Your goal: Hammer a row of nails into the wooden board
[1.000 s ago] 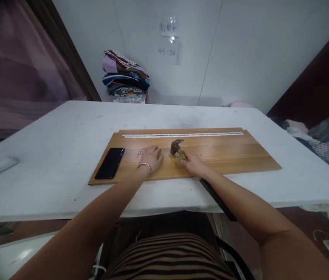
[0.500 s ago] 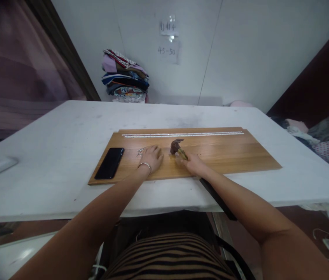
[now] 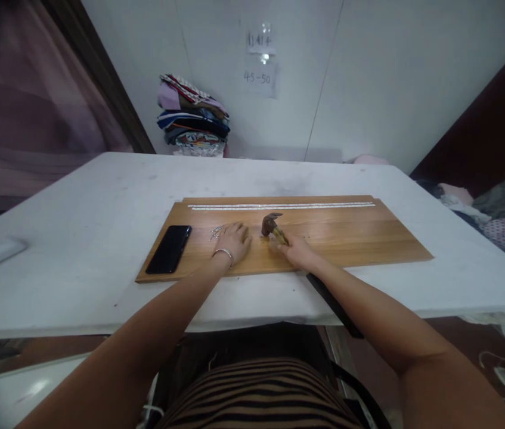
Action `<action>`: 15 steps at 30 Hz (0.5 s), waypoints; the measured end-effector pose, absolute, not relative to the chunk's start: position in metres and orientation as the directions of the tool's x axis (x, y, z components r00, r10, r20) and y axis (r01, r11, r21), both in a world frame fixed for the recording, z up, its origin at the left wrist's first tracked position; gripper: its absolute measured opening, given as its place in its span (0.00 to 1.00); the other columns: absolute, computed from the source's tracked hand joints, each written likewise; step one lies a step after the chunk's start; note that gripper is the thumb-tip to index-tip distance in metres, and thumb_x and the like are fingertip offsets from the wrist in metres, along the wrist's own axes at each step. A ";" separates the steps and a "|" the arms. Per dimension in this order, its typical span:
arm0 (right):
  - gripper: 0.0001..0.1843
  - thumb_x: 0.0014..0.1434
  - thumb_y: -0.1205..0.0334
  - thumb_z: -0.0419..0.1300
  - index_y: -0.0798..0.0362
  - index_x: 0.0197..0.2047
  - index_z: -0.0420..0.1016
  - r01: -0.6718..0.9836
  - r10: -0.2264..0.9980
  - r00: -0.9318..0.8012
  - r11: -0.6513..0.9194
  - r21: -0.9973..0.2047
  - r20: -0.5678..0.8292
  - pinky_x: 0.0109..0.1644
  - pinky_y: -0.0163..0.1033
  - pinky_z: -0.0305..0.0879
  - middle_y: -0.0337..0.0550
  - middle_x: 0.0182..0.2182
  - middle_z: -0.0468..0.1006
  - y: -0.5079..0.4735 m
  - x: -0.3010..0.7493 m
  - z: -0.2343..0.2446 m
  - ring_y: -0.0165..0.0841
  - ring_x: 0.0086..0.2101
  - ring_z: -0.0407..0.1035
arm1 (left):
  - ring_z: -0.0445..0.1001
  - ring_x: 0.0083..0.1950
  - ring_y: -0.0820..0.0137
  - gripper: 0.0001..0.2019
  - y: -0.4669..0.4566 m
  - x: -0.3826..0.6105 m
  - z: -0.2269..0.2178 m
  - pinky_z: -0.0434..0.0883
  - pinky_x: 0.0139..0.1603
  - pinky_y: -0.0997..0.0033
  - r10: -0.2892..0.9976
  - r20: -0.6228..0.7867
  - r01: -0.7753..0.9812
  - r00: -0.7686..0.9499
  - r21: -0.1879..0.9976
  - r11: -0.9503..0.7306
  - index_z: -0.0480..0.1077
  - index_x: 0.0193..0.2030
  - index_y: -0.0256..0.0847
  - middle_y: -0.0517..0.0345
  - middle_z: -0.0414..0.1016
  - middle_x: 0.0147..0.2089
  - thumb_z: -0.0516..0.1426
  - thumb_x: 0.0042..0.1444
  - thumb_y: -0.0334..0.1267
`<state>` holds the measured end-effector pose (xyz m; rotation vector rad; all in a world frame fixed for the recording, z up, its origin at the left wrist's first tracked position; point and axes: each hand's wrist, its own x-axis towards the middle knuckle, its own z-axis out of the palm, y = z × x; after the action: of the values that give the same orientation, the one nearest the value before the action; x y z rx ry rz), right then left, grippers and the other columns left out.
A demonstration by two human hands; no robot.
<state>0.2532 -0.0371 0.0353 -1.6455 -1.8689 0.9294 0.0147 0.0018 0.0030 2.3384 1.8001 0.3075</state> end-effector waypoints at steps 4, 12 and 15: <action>0.20 0.62 0.60 0.64 0.52 0.56 0.82 0.675 0.982 -0.147 0.009 -0.737 -0.122 0.54 0.48 0.74 0.48 0.45 0.86 -0.040 0.250 0.040 0.44 0.46 0.78 | 0.65 0.79 0.55 0.20 0.001 0.015 0.004 0.57 0.82 0.51 0.970 0.053 0.934 0.239 0.259 -0.245 0.77 0.64 0.43 0.46 0.71 0.76 0.51 0.74 0.42; 0.19 0.63 0.59 0.62 0.52 0.56 0.81 0.675 0.983 -0.145 0.012 -0.737 -0.117 0.56 0.50 0.73 0.49 0.46 0.86 -0.038 0.250 0.036 0.45 0.47 0.78 | 0.65 0.79 0.55 0.20 -0.001 0.016 0.008 0.57 0.82 0.51 0.969 0.041 0.936 0.243 0.254 -0.245 0.76 0.64 0.43 0.45 0.71 0.76 0.51 0.74 0.42; 0.19 0.61 0.61 0.63 0.52 0.56 0.81 0.683 0.984 -0.146 0.024 -0.730 -0.103 0.59 0.50 0.72 0.51 0.50 0.86 -0.036 0.252 0.033 0.46 0.50 0.78 | 0.64 0.79 0.54 0.21 -0.001 0.016 0.011 0.57 0.82 0.53 0.969 0.019 0.938 0.245 0.248 -0.242 0.76 0.66 0.40 0.43 0.70 0.77 0.51 0.75 0.43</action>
<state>0.2524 -0.0361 0.0331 -1.6921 -1.8732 0.9206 0.0160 -0.0014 0.0107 2.3255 1.8071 0.2509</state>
